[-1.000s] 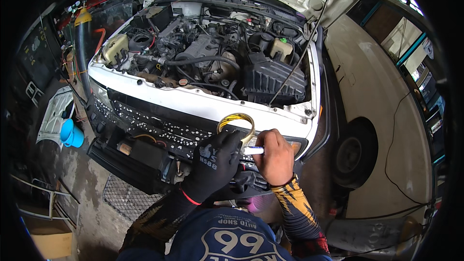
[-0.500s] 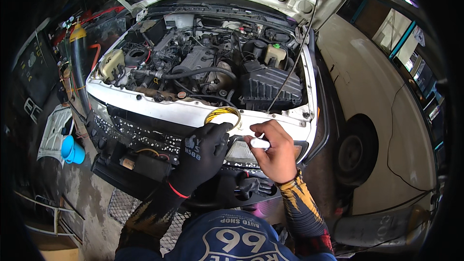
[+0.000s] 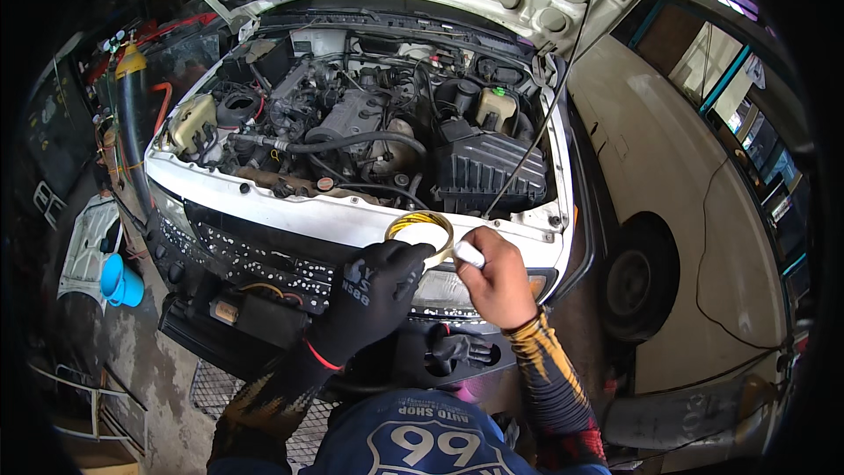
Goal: The person labels wires in a car engine bay using a marker and tape. They write on small pieces of tape, then attach the labeled tape to specific wires within the engine compartment.
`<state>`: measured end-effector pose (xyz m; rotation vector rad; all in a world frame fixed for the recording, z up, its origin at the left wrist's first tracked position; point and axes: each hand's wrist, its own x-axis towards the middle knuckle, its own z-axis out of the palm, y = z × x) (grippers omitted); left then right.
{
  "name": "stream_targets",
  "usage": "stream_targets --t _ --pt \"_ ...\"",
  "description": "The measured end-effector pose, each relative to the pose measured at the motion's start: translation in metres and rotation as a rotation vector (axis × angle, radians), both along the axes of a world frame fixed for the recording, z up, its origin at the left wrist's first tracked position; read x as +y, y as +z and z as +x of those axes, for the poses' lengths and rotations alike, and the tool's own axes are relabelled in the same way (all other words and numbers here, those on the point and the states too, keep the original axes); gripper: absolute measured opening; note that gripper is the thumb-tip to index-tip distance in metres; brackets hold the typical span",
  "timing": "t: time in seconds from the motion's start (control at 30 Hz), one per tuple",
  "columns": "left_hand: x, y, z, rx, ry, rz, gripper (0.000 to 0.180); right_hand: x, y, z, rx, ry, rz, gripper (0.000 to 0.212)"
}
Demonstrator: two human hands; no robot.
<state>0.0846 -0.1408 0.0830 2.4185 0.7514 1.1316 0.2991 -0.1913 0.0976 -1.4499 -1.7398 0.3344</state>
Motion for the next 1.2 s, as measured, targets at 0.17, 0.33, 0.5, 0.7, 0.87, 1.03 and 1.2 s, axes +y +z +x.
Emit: stream_targets --t 0.17,0.33,0.5,0.7,0.87,1.03,1.2 --pt "0.02 -0.006 -0.015 -0.111 -0.143 -0.358 0.024 0.001 0.007 0.009 0.684 0.094 -0.251 0.007" --pt "0.051 -0.027 -0.038 -0.293 -0.345 -0.788 0.021 0.0 0.045 0.018 0.67 0.185 -0.383 0.015" --pt "0.062 -0.057 -0.041 -0.426 -0.544 -0.666 0.029 0.021 0.078 0.021 0.086 0.442 -0.068 0.034" --pt "0.054 -0.06 -0.042 -0.325 -0.585 -0.674 0.028 0.055 0.073 0.006 -0.015 0.737 -0.11 0.048" --pt "0.047 -0.063 -0.043 -0.318 -0.566 -0.856 0.021 0.063 0.064 0.003 0.038 0.74 -0.215 0.037" --pt "0.047 -0.077 -0.033 -0.353 -0.661 -0.686 0.026 0.063 0.058 0.0 0.06 0.773 -0.216 0.02" --pt "0.048 -0.083 -0.03 -0.265 -0.669 -0.64 0.026 0.059 0.06 -0.001 0.049 0.764 -0.3 0.011"
